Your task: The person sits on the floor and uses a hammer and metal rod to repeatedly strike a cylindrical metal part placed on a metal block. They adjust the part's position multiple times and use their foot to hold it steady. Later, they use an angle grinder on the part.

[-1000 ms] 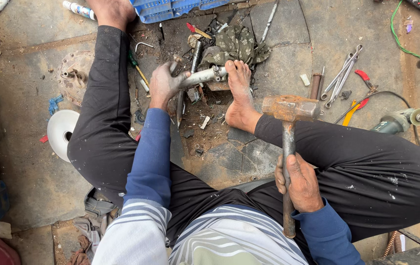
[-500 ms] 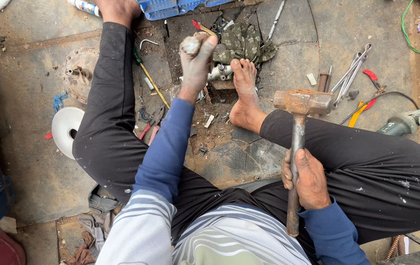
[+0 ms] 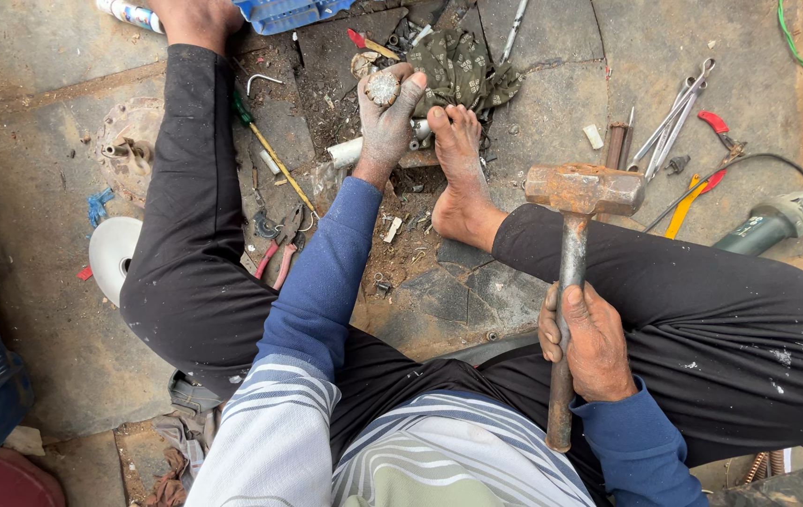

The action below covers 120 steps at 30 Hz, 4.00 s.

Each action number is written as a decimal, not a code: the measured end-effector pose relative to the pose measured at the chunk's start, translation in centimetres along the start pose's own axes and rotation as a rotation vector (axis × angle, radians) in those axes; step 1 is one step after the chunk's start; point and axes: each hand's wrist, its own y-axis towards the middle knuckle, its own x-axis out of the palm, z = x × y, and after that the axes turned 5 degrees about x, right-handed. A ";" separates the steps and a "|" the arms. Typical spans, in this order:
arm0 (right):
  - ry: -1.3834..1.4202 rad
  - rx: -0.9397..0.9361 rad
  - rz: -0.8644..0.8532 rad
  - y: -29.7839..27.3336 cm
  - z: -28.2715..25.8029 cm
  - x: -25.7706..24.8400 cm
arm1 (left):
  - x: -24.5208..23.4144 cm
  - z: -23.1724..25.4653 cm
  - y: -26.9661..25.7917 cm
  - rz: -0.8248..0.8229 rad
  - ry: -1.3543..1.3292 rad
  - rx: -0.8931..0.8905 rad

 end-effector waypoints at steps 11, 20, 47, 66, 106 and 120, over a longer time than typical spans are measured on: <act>-0.020 0.022 -0.021 -0.1 -0.5 -0.2 | 1.7 0.8 -0.4 -0.004 0.038 0.094; -0.297 -0.139 -0.050 0.6 -4.5 2.1 | 1.9 1.1 1.1 -0.152 0.071 -0.009; -0.588 -0.531 0.175 -0.2 -14.5 5.1 | 1.7 1.6 4.0 -0.044 0.081 -0.196; -0.446 -0.176 0.020 2.2 -7.1 3.7 | -8.5 -1.8 -5.6 -0.443 1.268 -0.546; -0.288 -0.107 0.102 2.8 -5.9 1.3 | 7.3 5.3 -5.4 -0.160 0.587 0.235; -0.283 -0.153 0.124 2.6 -5.8 1.0 | 6.8 3.2 -6.0 -0.370 0.557 0.402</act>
